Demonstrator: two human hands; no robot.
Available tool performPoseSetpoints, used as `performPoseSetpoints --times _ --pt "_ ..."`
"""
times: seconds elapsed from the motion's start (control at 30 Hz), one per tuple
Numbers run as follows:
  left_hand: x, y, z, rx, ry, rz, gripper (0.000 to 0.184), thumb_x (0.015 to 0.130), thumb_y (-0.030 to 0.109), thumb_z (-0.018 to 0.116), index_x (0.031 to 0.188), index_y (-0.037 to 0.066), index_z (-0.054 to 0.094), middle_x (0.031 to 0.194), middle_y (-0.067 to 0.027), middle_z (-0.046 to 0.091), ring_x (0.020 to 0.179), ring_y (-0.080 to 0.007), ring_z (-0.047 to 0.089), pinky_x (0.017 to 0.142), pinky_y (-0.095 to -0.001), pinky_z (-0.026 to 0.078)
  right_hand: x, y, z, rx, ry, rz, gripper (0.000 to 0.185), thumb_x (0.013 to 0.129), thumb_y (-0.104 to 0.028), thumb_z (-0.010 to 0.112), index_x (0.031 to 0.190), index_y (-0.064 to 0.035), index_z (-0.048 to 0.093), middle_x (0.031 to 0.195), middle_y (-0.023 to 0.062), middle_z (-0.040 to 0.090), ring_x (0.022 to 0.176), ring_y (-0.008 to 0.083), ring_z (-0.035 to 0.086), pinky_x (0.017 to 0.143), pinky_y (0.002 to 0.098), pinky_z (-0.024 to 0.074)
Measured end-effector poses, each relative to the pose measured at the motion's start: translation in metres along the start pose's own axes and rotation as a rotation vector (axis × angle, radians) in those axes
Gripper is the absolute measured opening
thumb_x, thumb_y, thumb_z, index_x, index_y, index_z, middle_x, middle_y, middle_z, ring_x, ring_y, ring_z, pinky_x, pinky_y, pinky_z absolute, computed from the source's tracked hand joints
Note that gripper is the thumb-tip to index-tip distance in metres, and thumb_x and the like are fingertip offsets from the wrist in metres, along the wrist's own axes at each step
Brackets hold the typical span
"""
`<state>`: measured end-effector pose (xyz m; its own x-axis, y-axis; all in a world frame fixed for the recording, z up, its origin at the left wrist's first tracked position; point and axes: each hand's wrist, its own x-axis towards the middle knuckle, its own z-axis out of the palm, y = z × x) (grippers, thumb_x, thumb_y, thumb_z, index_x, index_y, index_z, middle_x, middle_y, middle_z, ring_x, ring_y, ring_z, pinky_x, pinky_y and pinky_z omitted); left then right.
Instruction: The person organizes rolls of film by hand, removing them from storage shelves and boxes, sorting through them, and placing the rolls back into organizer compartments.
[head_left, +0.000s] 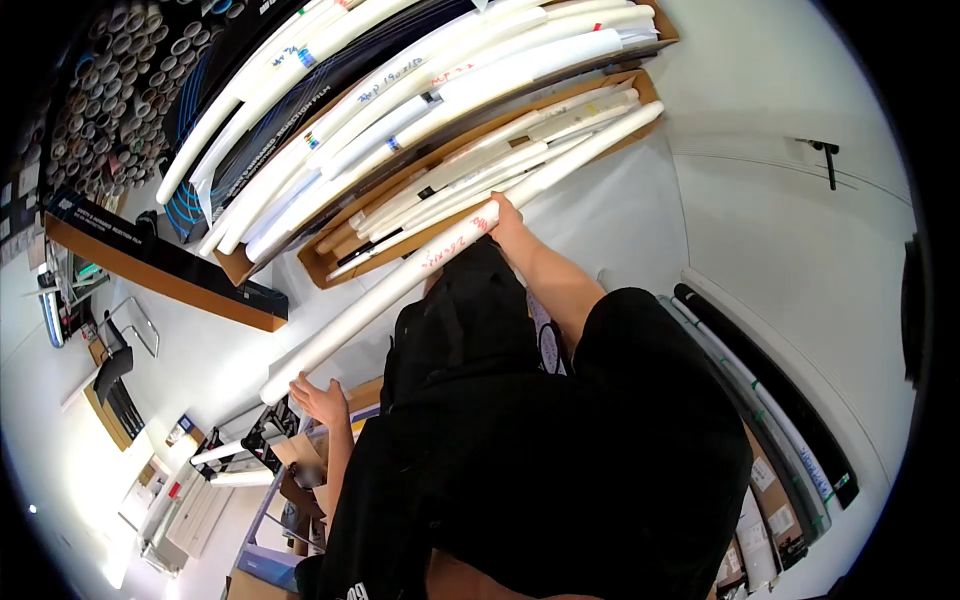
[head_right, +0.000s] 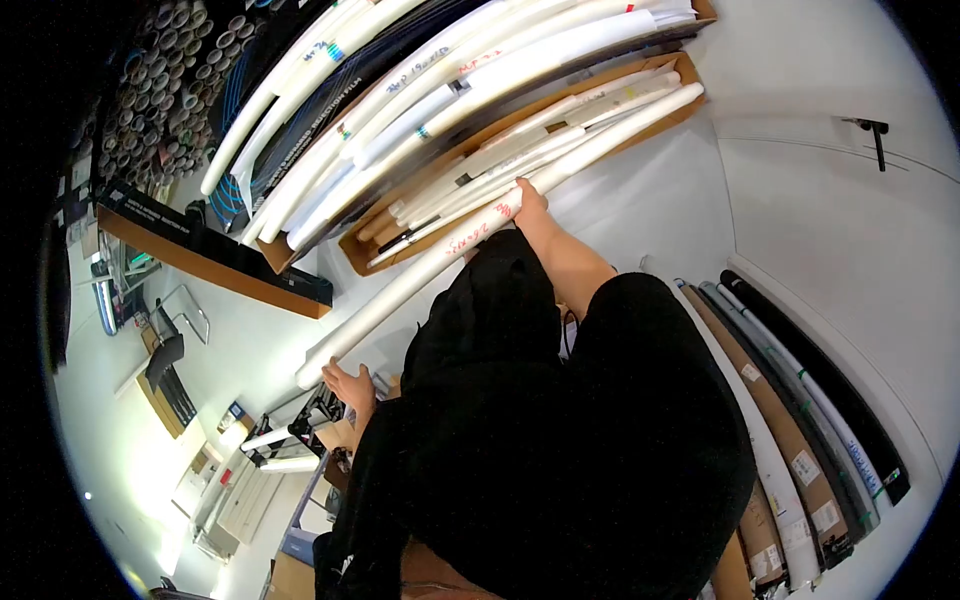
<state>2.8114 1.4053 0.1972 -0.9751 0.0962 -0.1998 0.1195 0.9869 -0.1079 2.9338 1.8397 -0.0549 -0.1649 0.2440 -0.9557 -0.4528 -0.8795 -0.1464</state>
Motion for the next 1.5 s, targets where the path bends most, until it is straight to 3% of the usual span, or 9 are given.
performPoseSetpoints --times 0.33,0.47,0.5,0.57,0.6,0.67,0.73,1.23,1.5 --pt "-0.033 0.016 0.001 -0.050 -0.070 -0.015 0.077 0.069 0.015 0.069 0.136 0.003 0.034 0.142 -0.0292 0.026 0.131 -0.0442 0.026 0.105 -0.0506 0.027 0.023 -0.001 0.019 -0.107 0.159 -0.105 0.051 0.080 -0.008 0.069 0.123 0.0040 0.043 0.112 0.0216 0.055 0.096 0.0363 0.059 0.077 0.0532 0.0533" --pt "-0.034 0.006 0.009 -0.099 -0.070 -0.003 0.076 0.068 0.015 0.070 0.135 0.003 0.036 0.140 -0.0292 0.029 0.129 -0.0445 0.029 0.106 -0.0494 0.028 0.062 -0.008 0.015 -0.106 0.062 -0.042 0.051 0.086 -0.022 0.064 0.129 -0.0059 0.043 0.117 0.0172 0.055 0.105 0.0351 0.056 0.087 0.0528 0.0485" --pt "-0.035 0.008 0.007 -0.082 -0.102 -0.045 0.077 0.068 0.016 0.071 0.135 0.002 0.035 0.140 -0.0291 0.030 0.129 -0.0443 0.029 0.105 -0.0489 0.030 0.067 -0.013 0.010 -0.162 0.025 -0.025 0.047 0.086 -0.023 0.064 0.126 -0.0065 0.046 0.116 0.0157 0.056 0.103 0.0334 0.057 0.085 0.0528 0.0490" --pt "-0.035 0.001 0.009 -0.073 -0.115 -0.031 0.077 0.069 0.019 0.069 0.136 0.004 0.034 0.140 -0.0279 0.029 0.129 -0.0444 0.028 0.105 -0.0491 0.030 0.122 -0.024 -0.029 -0.543 -0.135 -0.056 0.050 0.081 -0.015 0.068 0.125 -0.0101 0.046 0.084 0.0077 0.056 0.073 0.0212 0.057 0.053 0.0371 0.0463" --pt "-0.034 0.002 0.010 -0.094 -0.124 -0.023 0.077 0.070 0.021 0.067 0.137 0.005 0.032 0.141 -0.0272 0.028 0.129 -0.0447 0.027 0.105 -0.0500 0.028 0.052 -0.033 0.003 -0.635 0.094 -0.145 0.047 0.081 -0.013 0.065 0.124 -0.0115 0.048 0.079 0.0056 0.053 0.067 0.0182 0.053 0.051 0.0327 0.0433" --pt "-0.031 0.003 0.012 -0.098 -0.129 -0.054 0.077 0.070 0.020 0.067 0.137 0.005 0.032 0.140 -0.0271 0.029 0.129 -0.0448 0.027 0.105 -0.0500 0.028 0.046 -0.039 0.001 -0.739 0.061 -0.123 0.050 0.081 -0.014 0.064 0.128 -0.0155 0.047 0.087 0.0059 0.053 0.071 0.0184 0.052 0.058 0.0375 0.0456" --pt "-0.029 0.002 0.019 -0.108 -0.139 -0.081 0.077 0.070 0.020 0.068 0.136 0.005 0.032 0.139 -0.0270 0.030 0.129 -0.0449 0.028 0.104 -0.0500 0.029 0.034 -0.040 -0.003 -0.748 0.054 -0.121 0.038 0.082 -0.021 0.063 0.117 -0.0161 0.051 0.100 0.0071 0.055 0.090 0.0249 0.058 0.081 0.0502 0.0460" --pt "-0.019 0.012 0.056 -0.243 -0.199 -0.050 0.069 0.070 0.019 0.067 0.131 0.004 0.040 0.136 -0.0254 0.037 0.124 -0.0417 0.038 0.103 -0.0456 0.033 -0.001 -0.056 -0.070 -0.870 0.115 -0.033 0.039 0.082 -0.020 0.062 0.119 -0.0138 0.050 0.106 0.0092 0.057 0.093 0.0248 0.059 0.079 0.0420 0.0507" --pt "0.021 0.006 0.090 -0.074 -0.573 -0.015 0.061 0.072 0.026 0.067 0.127 0.009 0.045 0.128 -0.0168 0.047 0.120 -0.0362 0.044 0.098 -0.0459 0.040 -0.038 -0.033 -0.073 -0.844 -0.014 -0.077 0.042 0.083 -0.024 0.061 0.122 -0.0137 0.048 0.109 0.0105 0.058 0.097 0.0245 0.059 0.080 0.0405 0.0506"
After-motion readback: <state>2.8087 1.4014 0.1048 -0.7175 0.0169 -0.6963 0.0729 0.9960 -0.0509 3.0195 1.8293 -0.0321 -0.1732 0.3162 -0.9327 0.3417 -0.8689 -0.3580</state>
